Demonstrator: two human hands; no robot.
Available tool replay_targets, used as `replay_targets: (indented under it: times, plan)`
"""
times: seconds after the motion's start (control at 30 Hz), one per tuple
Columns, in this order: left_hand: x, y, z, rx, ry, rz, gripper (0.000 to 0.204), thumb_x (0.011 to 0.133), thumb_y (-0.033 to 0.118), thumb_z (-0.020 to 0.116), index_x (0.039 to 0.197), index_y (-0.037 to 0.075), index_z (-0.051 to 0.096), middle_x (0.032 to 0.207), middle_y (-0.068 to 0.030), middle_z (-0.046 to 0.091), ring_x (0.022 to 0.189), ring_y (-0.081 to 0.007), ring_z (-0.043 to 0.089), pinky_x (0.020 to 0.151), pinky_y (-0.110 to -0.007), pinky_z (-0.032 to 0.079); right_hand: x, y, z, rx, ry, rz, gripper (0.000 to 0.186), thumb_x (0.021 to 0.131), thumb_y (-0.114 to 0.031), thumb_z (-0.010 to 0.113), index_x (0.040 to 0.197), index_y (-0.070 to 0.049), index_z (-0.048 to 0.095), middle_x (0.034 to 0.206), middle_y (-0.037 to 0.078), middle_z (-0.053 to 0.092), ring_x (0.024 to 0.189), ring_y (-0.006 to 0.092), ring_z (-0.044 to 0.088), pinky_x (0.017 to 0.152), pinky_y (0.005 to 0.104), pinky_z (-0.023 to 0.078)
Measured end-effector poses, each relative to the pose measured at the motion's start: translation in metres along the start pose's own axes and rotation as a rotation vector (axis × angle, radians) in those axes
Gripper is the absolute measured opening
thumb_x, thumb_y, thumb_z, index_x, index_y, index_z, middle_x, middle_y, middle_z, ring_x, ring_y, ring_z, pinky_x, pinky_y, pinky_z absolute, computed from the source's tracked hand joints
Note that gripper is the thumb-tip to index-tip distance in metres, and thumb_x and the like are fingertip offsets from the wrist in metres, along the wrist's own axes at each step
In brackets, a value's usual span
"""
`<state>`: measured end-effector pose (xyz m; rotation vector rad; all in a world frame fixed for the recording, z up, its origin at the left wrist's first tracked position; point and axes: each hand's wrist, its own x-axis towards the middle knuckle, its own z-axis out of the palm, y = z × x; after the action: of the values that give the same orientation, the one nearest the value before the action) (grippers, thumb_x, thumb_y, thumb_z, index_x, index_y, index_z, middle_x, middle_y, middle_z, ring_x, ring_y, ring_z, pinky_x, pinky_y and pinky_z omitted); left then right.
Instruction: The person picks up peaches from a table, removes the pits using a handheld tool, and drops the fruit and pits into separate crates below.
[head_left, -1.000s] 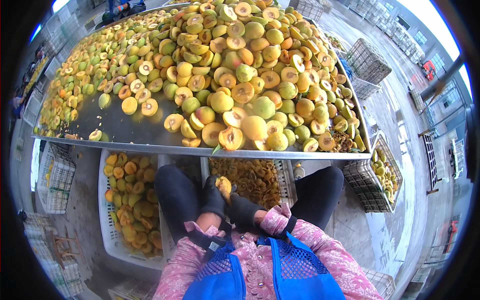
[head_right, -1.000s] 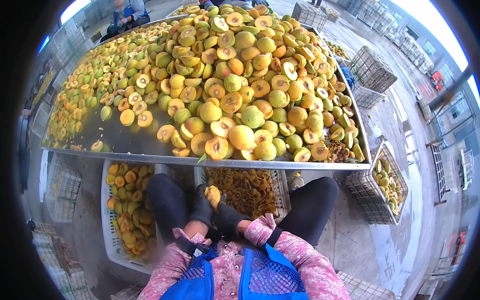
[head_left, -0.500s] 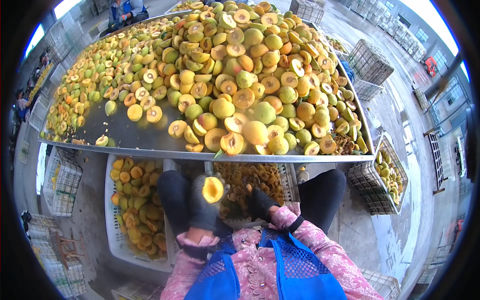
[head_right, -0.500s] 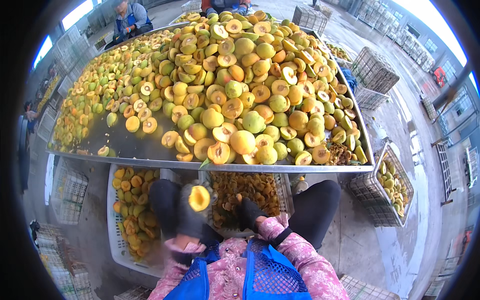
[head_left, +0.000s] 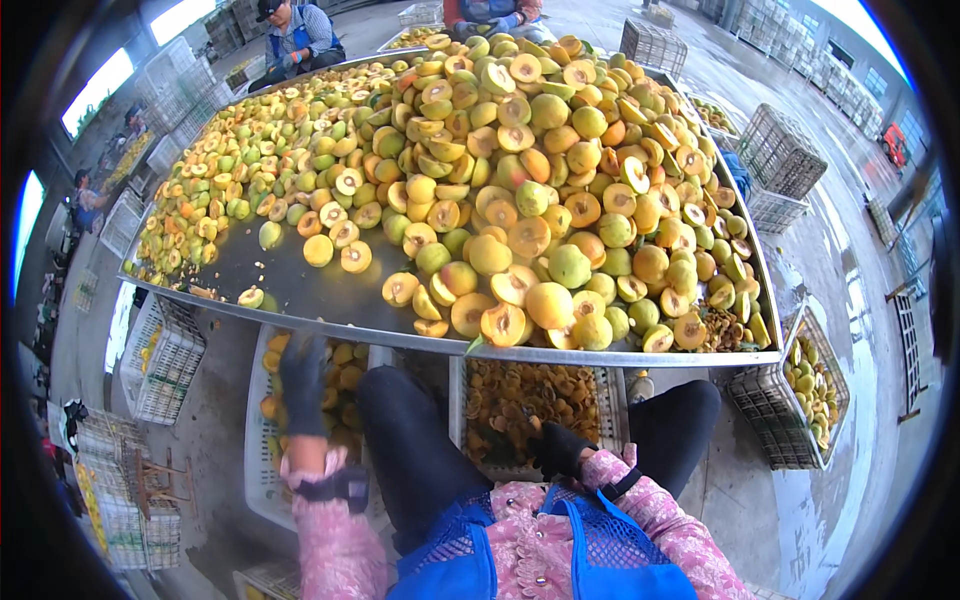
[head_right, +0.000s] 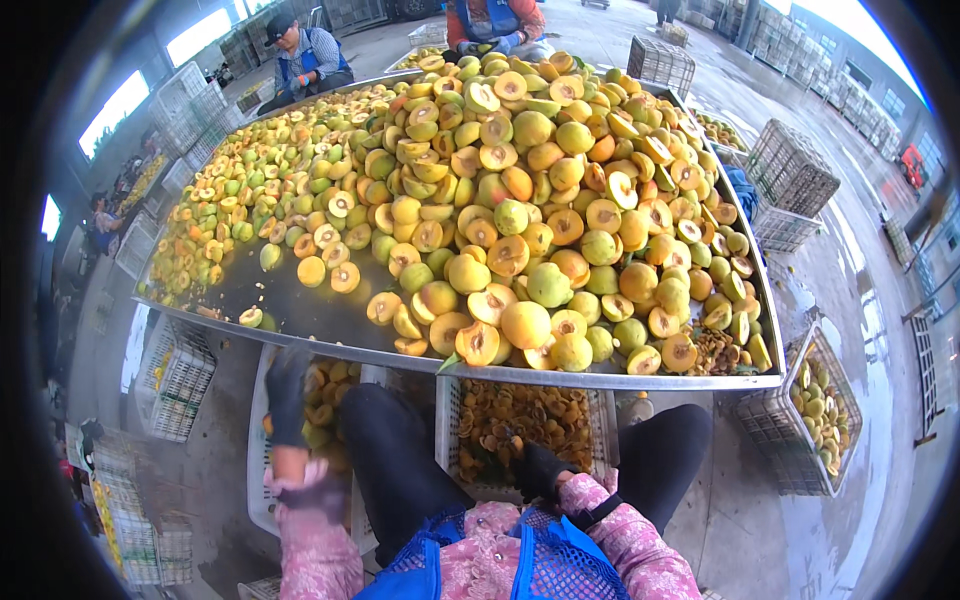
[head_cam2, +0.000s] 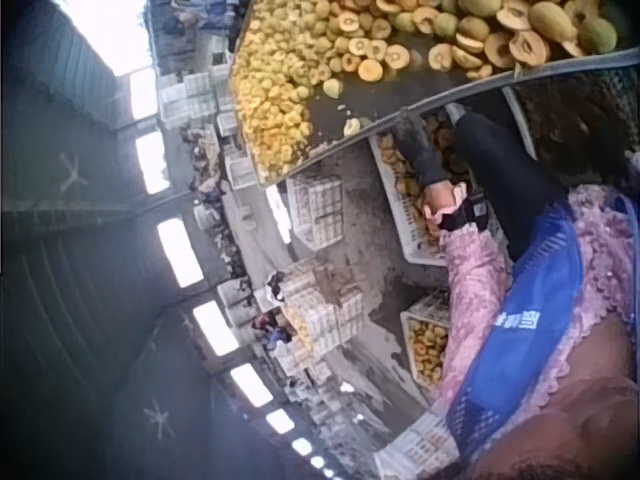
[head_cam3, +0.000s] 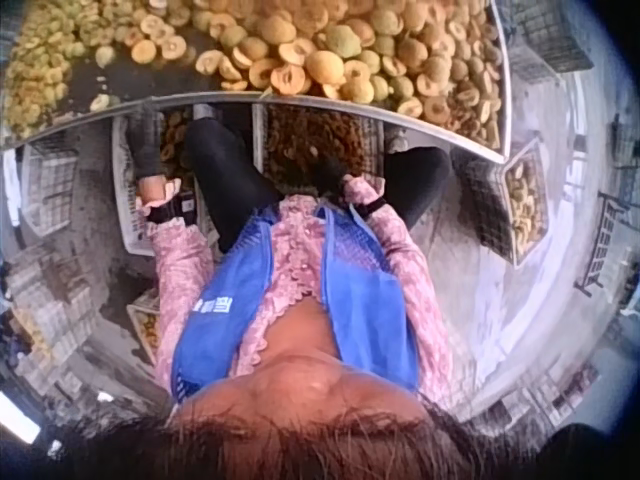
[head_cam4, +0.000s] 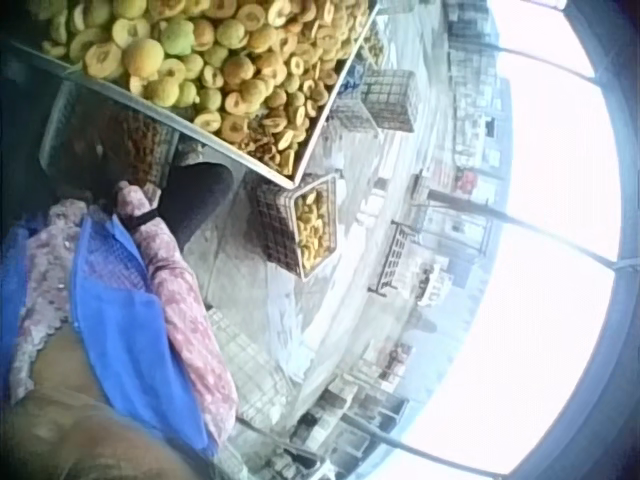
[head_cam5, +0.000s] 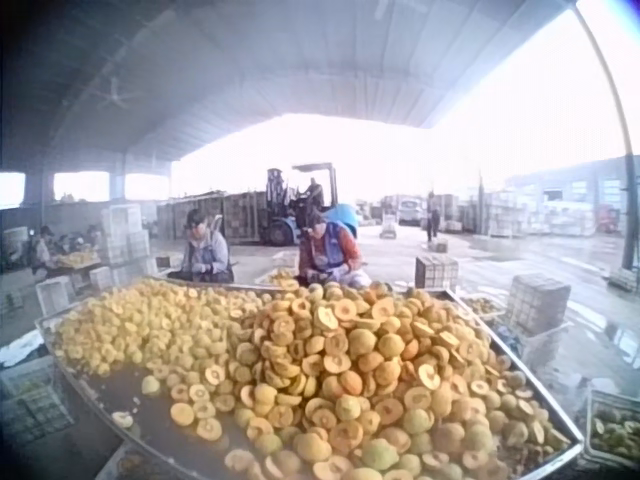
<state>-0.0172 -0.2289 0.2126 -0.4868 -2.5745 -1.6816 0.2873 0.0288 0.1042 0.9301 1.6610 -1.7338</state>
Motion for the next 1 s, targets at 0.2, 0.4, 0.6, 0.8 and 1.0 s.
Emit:
replay_targets:
  times: [0.2, 0.4, 0.6, 0.8, 1.0]
  plan:
    - [0.077, 0.028, 0.112, 0.679, -0.203, -0.090, 0.040, 0.076, 0.027, 0.066, 0.103, -0.001, 0.057, 0.099, -0.0156, 0.062, 0.088, -0.0259, 0.060, 0.077, -0.033, 0.047, -0.013, -0.005, -0.008, 0.084, -0.026, 0.009, 0.043, 0.092, -0.046, 0.039, 0.099, -0.004, 0.045, 0.069, 0.011, 0.057, 0.048, 0.0200, 0.054, 0.044, 0.0331, 0.048]
    - [0.075, 0.009, 0.121, 0.179, -0.288, 0.011, 0.035, 0.074, 0.019, 0.066, 0.104, 0.002, 0.059, 0.092, -0.0154, 0.064, 0.083, -0.0273, 0.062, 0.075, -0.035, 0.049, -0.019, -0.012, -0.007, 0.247, 0.044, -0.012, 0.044, 0.092, -0.045, 0.042, 0.097, -0.002, 0.047, 0.066, 0.008, 0.052, 0.050, 0.0201, 0.054, 0.042, 0.0328, 0.047]
    - [0.010, 0.078, 0.090, -0.589, -0.493, -0.245, 0.035, 0.074, 0.012, 0.066, 0.106, -0.001, 0.058, 0.092, -0.0046, 0.062, 0.082, -0.0150, 0.060, 0.076, -0.029, 0.049, -0.064, -0.054, 0.001, 0.056, 0.098, -0.385, 0.034, 0.091, -0.035, 0.049, 0.104, -0.004, 0.046, 0.067, 0.004, 0.052, 0.050, 0.0130, 0.052, 0.044, 0.0270, 0.046]
    - [-0.079, 0.138, 0.095, -0.109, -0.658, -0.093, 0.040, 0.074, 0.011, 0.067, 0.111, 0.000, 0.058, 0.098, -0.0060, 0.061, 0.090, -0.0133, 0.056, 0.082, -0.027, 0.046, -0.089, -0.108, 0.008, 0.353, -0.041, -0.496, 0.035, 0.089, -0.025, 0.055, 0.115, -0.005, 0.044, 0.073, 0.001, 0.053, 0.049, 0.0073, 0.050, 0.042, 0.0218, 0.042]
    - [-0.126, 0.113, 0.127, -0.795, -0.694, -0.320, 0.026, 0.086, 0.009, 0.050, 0.109, -0.001, 0.056, 0.101, -0.0073, 0.060, 0.090, -0.0132, 0.058, 0.081, -0.026, 0.047, -0.099, -0.102, 0.020, 0.527, -0.073, -0.553, 0.036, 0.089, -0.022, 0.054, 0.118, -0.004, 0.042, 0.077, 0.002, 0.056, 0.052, 0.0069, 0.051, 0.043, 0.0205, 0.042]
